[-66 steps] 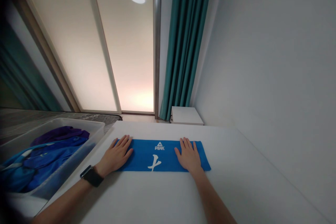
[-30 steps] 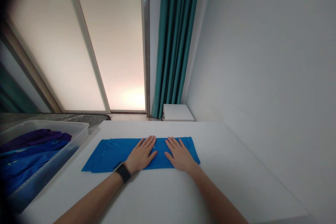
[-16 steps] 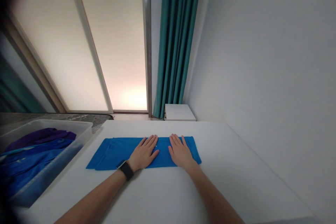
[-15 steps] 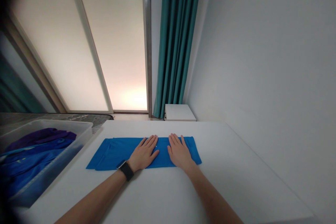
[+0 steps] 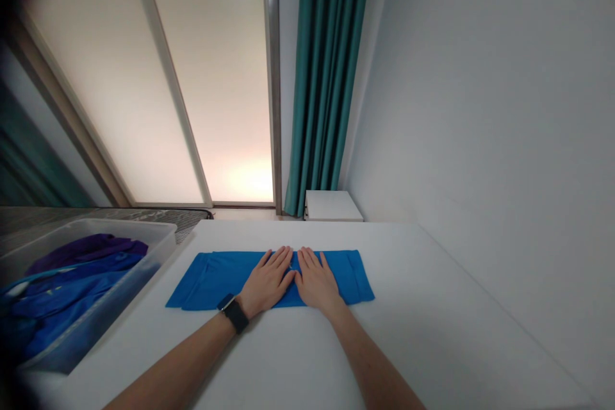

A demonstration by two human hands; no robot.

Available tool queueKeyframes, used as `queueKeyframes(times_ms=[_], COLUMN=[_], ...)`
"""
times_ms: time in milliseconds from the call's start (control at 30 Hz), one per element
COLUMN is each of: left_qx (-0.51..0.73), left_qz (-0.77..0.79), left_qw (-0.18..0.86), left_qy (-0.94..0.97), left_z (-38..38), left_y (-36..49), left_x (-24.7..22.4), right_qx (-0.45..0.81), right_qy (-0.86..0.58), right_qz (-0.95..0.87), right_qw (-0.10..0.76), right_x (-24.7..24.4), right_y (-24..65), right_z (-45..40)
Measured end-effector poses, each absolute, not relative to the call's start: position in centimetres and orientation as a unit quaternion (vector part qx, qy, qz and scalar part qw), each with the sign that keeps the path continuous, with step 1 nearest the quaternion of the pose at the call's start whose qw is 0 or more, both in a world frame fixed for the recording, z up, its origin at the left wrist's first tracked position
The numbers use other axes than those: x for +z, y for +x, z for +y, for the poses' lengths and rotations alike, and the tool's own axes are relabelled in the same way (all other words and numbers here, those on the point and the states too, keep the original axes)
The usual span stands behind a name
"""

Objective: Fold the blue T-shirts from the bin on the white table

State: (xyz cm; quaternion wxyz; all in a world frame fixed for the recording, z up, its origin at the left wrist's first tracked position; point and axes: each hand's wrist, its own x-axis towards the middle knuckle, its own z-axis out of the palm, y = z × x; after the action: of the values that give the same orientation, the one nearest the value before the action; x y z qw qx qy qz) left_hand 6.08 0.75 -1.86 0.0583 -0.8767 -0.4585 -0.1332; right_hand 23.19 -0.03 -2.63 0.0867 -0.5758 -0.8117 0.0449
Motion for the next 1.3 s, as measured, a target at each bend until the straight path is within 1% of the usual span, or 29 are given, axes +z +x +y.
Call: queueKeyframes(times_ms=[233,533,633,933,1133,1300], left_qx=[-0.125,-0.085,-0.082,-0.072,-0.070,-0.060], left_qz=[-0.483,-0.565,-0.582,-0.581,-0.572,-0.588], left_qw=[0.063,0.077,0.078,0.067,0.079,0.077], left_qy=[-0.865,-0.817,-0.805,-0.808,-0.813,-0.803], left_z=[0.1,-0.6,-1.0,-0.7,-0.2,0.1], left_y=[3.5,-5.8,-7.7,-8.1,-8.5,-7.6], left_x=[-1.6,-1.2,-1.2,-0.9,-1.2,-0.2], right_qx=[0.044,0.059,0.060,0.068,0.075,0.035], right_qy=[-0.580,-0.590,-0.592,-0.593,-0.596,-0.623], right_qz=[-0.809,-0.803,-0.802,-0.801,-0.797,-0.776], right_qw=[0.084,0.064,0.057,0.053,0.065,0.094], right_x=[-2.4,-2.2,-2.0,-1.9,-2.0,-1.6], right_y=[23.0,22.9,22.9,22.9,22.8,22.8], right_z=[-0.2,-0.2,-0.3,-0.2,-0.2,-0.9])
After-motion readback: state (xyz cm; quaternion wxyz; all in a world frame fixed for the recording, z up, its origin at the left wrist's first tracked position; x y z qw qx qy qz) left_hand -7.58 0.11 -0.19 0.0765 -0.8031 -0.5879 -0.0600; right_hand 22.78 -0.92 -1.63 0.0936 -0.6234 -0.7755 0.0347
